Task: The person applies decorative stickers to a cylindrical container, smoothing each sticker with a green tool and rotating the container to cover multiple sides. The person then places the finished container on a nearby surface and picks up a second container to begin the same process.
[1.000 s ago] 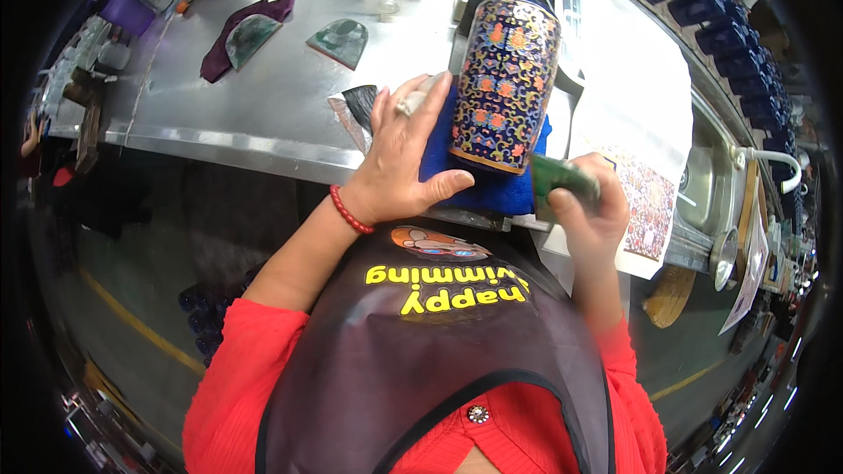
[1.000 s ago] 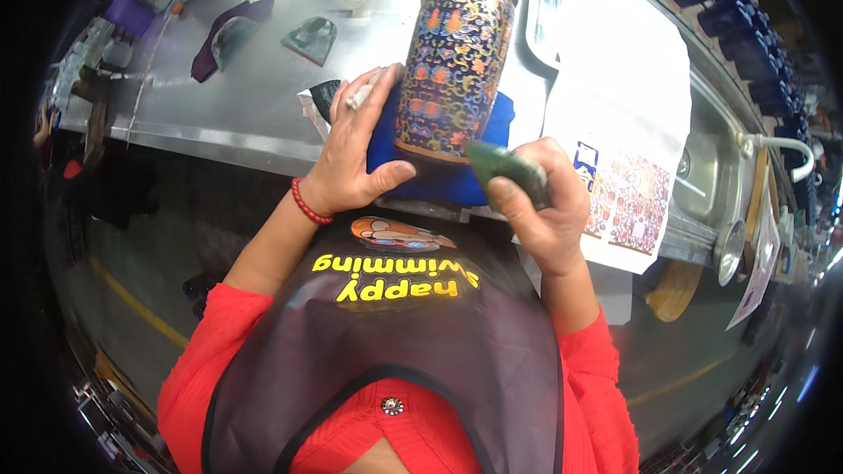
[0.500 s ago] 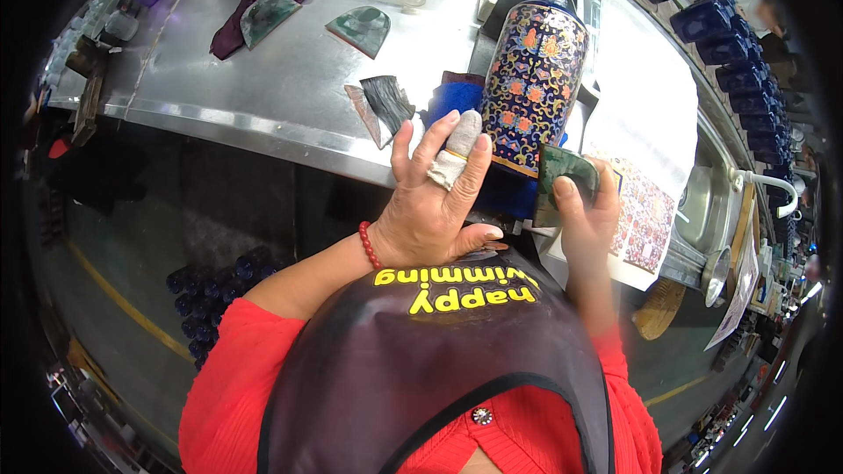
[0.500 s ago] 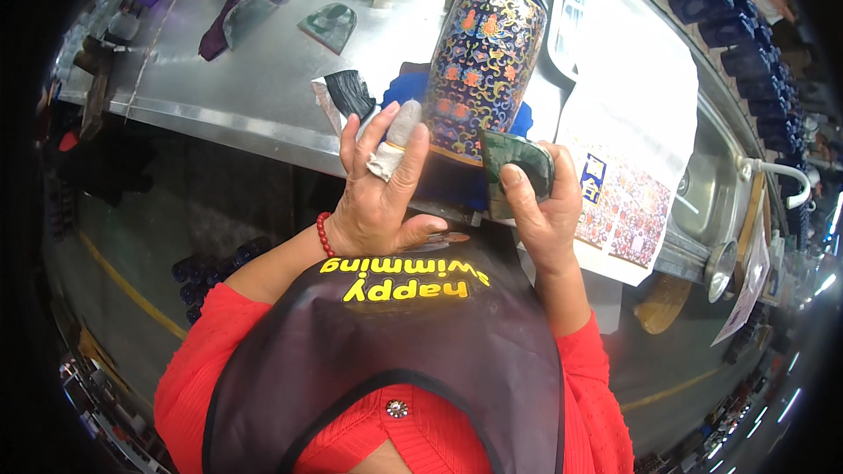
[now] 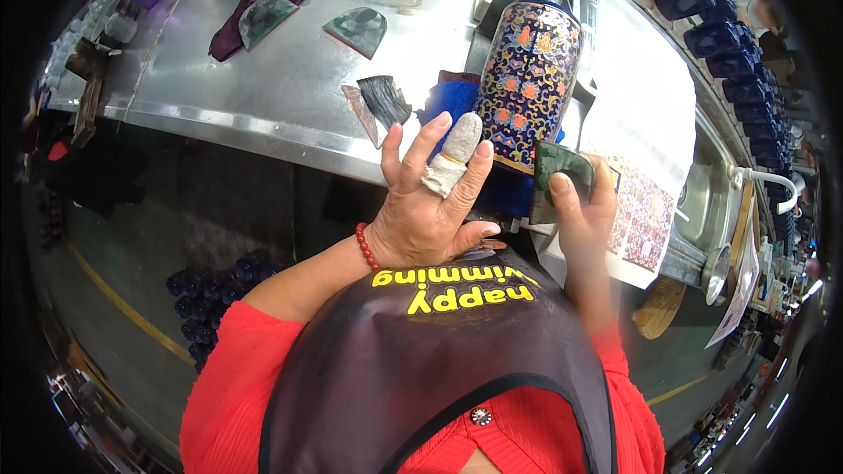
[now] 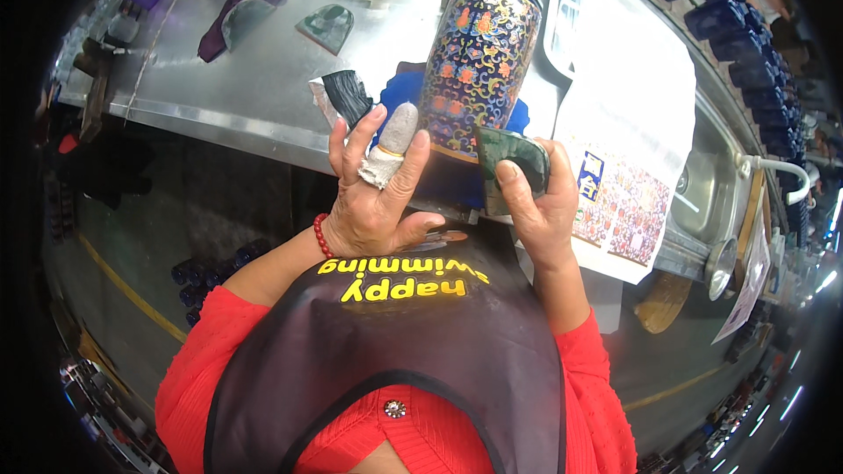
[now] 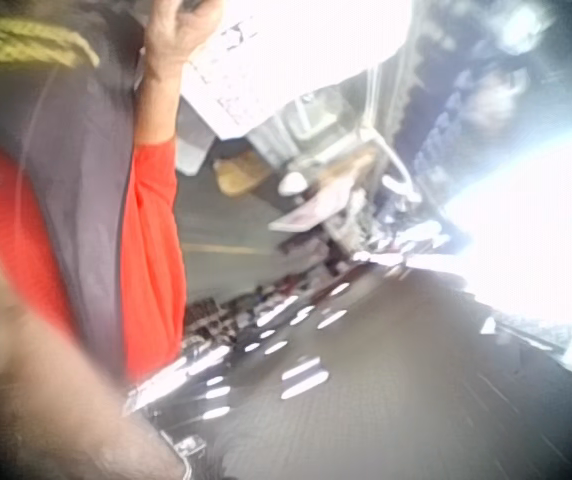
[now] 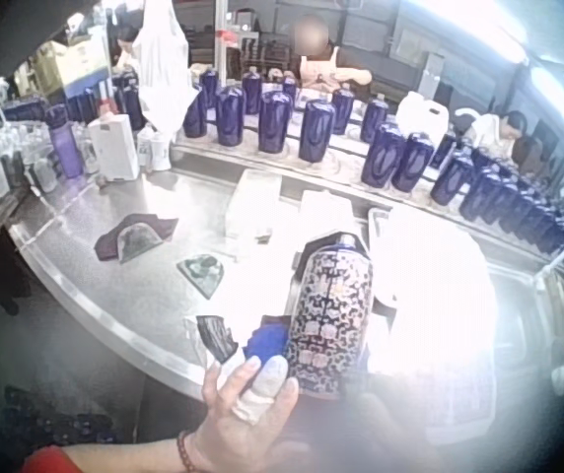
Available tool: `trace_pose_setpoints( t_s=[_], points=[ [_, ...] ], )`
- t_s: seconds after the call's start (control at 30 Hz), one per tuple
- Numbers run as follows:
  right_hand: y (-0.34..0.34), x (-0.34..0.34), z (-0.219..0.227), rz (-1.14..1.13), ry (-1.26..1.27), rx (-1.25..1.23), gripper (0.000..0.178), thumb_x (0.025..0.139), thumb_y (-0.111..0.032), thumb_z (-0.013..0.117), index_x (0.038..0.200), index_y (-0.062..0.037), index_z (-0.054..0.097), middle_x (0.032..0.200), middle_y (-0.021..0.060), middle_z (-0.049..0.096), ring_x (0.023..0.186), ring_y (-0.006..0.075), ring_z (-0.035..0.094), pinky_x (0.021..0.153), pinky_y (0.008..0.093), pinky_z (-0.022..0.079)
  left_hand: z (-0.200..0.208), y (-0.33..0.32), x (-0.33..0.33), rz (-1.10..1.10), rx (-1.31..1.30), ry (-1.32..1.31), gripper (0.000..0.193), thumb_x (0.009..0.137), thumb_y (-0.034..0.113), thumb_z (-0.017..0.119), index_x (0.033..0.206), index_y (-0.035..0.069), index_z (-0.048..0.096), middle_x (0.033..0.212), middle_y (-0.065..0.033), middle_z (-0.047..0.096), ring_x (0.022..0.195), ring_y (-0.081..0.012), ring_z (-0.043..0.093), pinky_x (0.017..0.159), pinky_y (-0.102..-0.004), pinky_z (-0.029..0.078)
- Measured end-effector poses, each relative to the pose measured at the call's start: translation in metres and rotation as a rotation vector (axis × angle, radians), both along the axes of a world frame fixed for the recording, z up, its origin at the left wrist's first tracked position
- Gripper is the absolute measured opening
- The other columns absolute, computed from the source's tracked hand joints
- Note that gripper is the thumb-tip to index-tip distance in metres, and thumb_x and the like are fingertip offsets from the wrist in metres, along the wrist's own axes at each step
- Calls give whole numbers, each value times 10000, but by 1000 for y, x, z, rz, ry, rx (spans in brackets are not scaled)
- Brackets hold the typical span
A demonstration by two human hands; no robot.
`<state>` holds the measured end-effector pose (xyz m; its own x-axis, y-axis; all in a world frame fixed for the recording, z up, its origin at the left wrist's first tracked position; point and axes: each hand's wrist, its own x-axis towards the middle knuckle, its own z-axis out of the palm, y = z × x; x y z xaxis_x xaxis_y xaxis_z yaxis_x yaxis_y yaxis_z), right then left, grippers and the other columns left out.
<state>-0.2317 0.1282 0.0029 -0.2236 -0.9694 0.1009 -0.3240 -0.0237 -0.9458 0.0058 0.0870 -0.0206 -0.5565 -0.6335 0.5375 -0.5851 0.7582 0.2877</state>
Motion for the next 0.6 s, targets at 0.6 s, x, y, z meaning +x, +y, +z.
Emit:
trace_pose_setpoints(
  t_s=[0.6],
  points=[
    [0, 1, -1, 11, -59, -14, 262, 985, -170, 727, 1149, -8, 603, 961, 14, 652, 850, 78, 576, 776, 236, 483, 1, 1, 1, 25, -90, 10, 652, 1034, 576, 483, 1400, 62, 646, 1434, -230, 590, 1432, -409, 369, 1225, -597, 76]
  ],
)
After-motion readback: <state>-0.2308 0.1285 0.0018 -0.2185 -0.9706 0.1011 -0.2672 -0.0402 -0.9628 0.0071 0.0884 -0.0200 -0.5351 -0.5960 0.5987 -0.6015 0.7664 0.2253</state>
